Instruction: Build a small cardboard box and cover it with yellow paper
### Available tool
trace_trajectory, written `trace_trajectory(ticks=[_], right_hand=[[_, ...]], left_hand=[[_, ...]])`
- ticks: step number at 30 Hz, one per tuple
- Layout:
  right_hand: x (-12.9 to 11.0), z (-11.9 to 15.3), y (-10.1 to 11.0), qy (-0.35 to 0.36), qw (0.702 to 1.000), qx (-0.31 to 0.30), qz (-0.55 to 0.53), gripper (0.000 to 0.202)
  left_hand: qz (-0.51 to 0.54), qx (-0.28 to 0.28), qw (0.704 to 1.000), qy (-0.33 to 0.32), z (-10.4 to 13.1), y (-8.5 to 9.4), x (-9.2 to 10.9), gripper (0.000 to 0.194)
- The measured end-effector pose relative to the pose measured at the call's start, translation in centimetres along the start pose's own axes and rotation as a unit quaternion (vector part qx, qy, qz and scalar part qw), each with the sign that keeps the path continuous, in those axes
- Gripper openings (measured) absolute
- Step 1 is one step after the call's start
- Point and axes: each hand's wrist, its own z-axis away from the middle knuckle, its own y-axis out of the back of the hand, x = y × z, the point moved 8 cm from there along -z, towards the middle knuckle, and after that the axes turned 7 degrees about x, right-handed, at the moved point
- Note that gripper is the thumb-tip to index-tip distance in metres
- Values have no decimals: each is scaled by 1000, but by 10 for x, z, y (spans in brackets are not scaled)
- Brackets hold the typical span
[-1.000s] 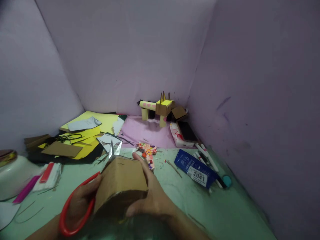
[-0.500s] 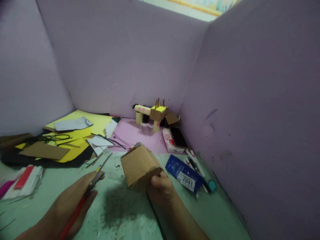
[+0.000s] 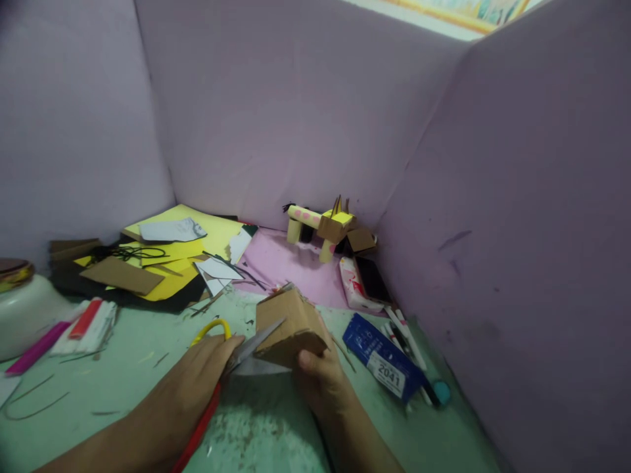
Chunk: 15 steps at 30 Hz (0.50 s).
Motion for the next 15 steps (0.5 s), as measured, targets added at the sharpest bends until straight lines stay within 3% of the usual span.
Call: trace_trajectory(ticks=[8,15], right_hand=[[-2,0,-10,12,1000,-16,-21,75],[0,2,-10,8,999,-21,-28,77]], left_hand=[[0,-49,999,3,-5,-2,1,55],[-3,-33,999,10,-2,-4,-4,53]])
